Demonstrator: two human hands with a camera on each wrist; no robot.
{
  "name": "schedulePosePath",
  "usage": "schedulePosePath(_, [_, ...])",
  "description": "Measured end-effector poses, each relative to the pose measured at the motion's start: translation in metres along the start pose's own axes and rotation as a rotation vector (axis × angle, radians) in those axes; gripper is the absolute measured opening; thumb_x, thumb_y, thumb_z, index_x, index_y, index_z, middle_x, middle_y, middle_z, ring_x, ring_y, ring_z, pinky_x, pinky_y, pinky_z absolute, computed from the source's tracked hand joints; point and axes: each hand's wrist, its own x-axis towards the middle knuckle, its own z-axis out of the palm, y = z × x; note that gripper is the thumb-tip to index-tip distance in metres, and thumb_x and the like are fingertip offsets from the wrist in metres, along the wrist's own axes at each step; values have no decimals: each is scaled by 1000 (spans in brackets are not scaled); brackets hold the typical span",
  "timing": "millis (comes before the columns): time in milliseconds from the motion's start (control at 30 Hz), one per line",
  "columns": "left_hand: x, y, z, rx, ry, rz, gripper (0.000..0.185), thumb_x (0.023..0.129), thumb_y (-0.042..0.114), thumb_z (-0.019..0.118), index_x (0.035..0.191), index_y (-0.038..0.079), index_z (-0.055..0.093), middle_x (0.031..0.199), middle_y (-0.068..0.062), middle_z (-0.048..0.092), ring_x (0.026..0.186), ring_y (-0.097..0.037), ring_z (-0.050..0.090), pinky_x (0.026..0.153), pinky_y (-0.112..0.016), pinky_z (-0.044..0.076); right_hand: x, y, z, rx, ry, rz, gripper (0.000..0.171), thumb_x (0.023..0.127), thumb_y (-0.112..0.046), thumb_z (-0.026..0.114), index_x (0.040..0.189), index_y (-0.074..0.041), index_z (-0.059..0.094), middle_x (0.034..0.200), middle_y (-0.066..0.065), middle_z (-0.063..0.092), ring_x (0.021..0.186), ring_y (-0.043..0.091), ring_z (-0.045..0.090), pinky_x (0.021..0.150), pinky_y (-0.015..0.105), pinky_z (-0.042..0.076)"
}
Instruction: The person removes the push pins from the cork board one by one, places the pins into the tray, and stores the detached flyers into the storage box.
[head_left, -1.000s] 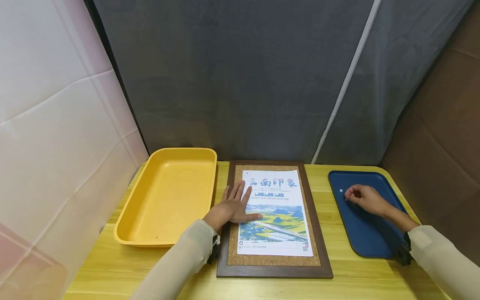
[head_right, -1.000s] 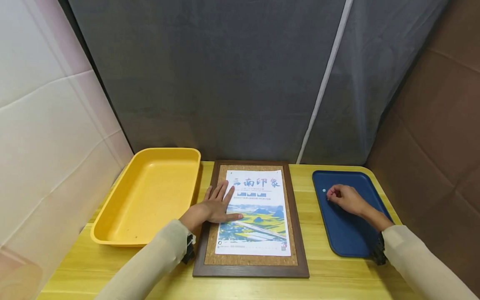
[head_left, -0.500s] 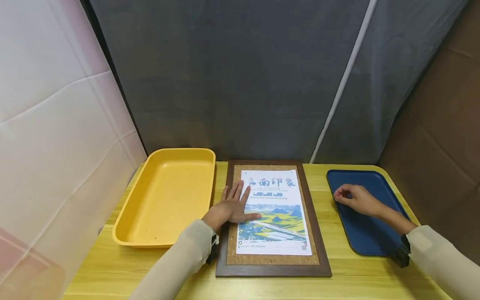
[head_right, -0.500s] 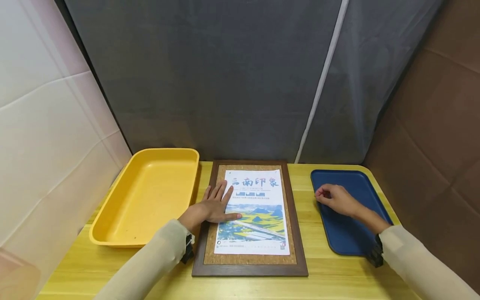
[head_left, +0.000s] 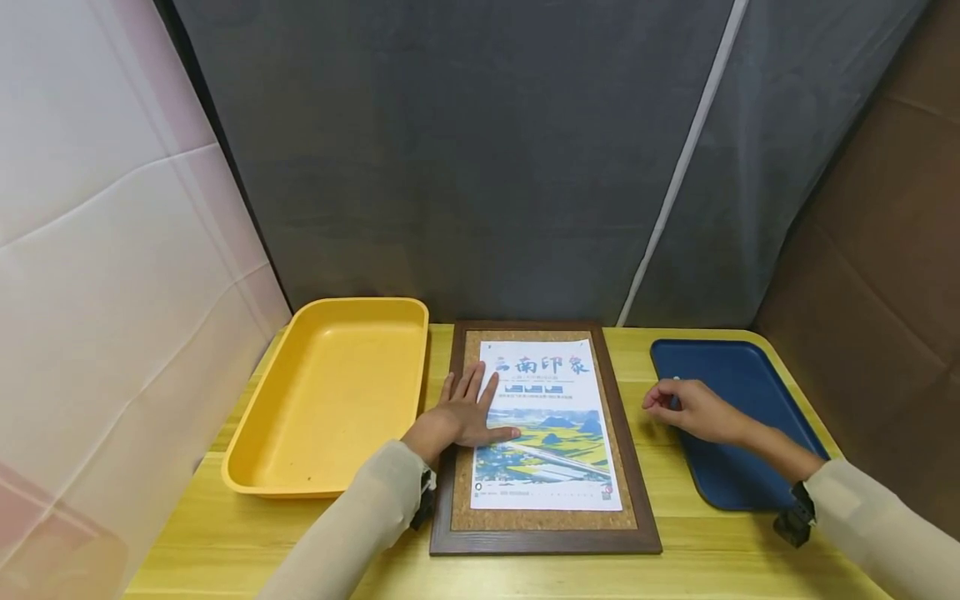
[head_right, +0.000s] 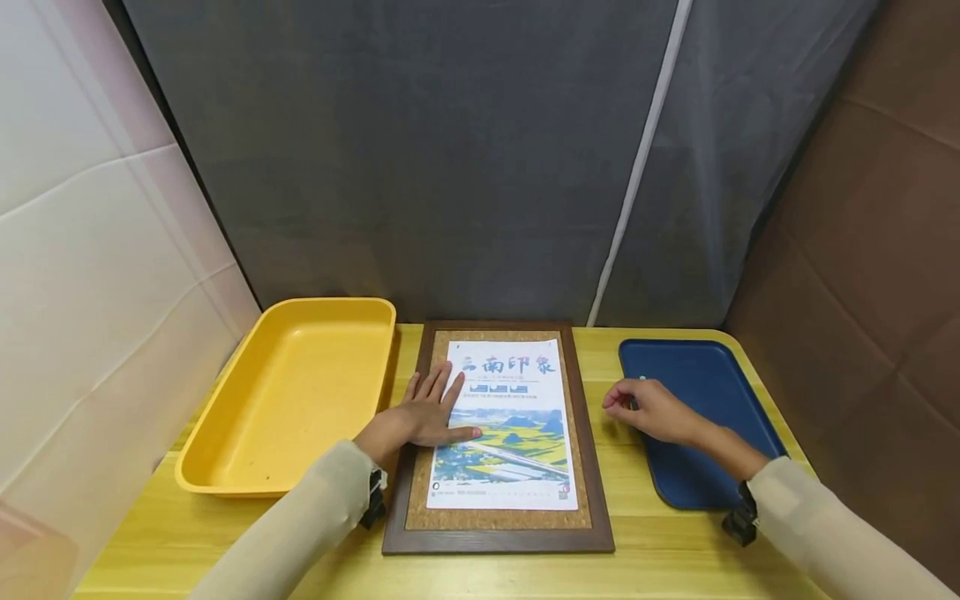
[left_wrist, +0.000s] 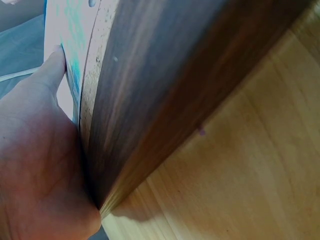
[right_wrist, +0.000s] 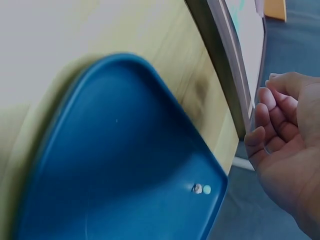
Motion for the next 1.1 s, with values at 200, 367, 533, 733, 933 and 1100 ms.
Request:
schedulePosePath(200, [-1,0,-1,-3,-1,2,119,89,91,40,170,23,-13,173,-4,-30,160,-28,-26,125,-60,-18,1,-8,9,16,-38,-47,4,100,-6,73,103,-7,74,90,-10,67,78,1,55,66,24,49])
schedulePosePath(367, [-2,0,-2,-2,-7,0,118,89,91,40,170,23,-13,173,-4,-31,160,-27,-27,125,-61,-18,1,-15,17,74,-92,-85,4,100,-5,72,104,-7,74,91,-10,68,77,1,55,64,24,49])
schedulePosePath(533, [0,0,-1,-1,-9,4,119,89,91,41,170,23,-14,172,-4,-31,160,-28,-27,125,-61,-18,1,-22,26,96,-145,-93,7,99,-4,73,103,-10,74,91,-10,67,71,1,50,61,22,47])
schedulePosePath(733, [-1,0,-1,-1,-10,7,117,90,90,40,170,23,-14,173,-6,-31,160,-28,-28,125,-61,-18,0,-32,36,121,-187,-129,7,98,-5,75,101,-11,72,88,-12,61,74,0,50,63,22,46])
schedulePosePath(933, [-9,3,-6,13,-4,18,116,92,90,37,171,20,-10,175,-9,-26,161,-30,-24,127,-59,-15,-2,-39,44,150,-212,-195,5,100,-5,73,100,-10,72,89,-8,63,74,-1,50,62,21,47])
schedulePosePath(1100, [-3,0,-3,-4,-8,15,117,91,90,40,170,21,-11,174,-7,-28,160,-29,-27,126,-60,-16,-3,-41,50,158,-236,-237,7,99,-3,74,101,-10,73,87,-7,63,75,-2,52,61,22,50])
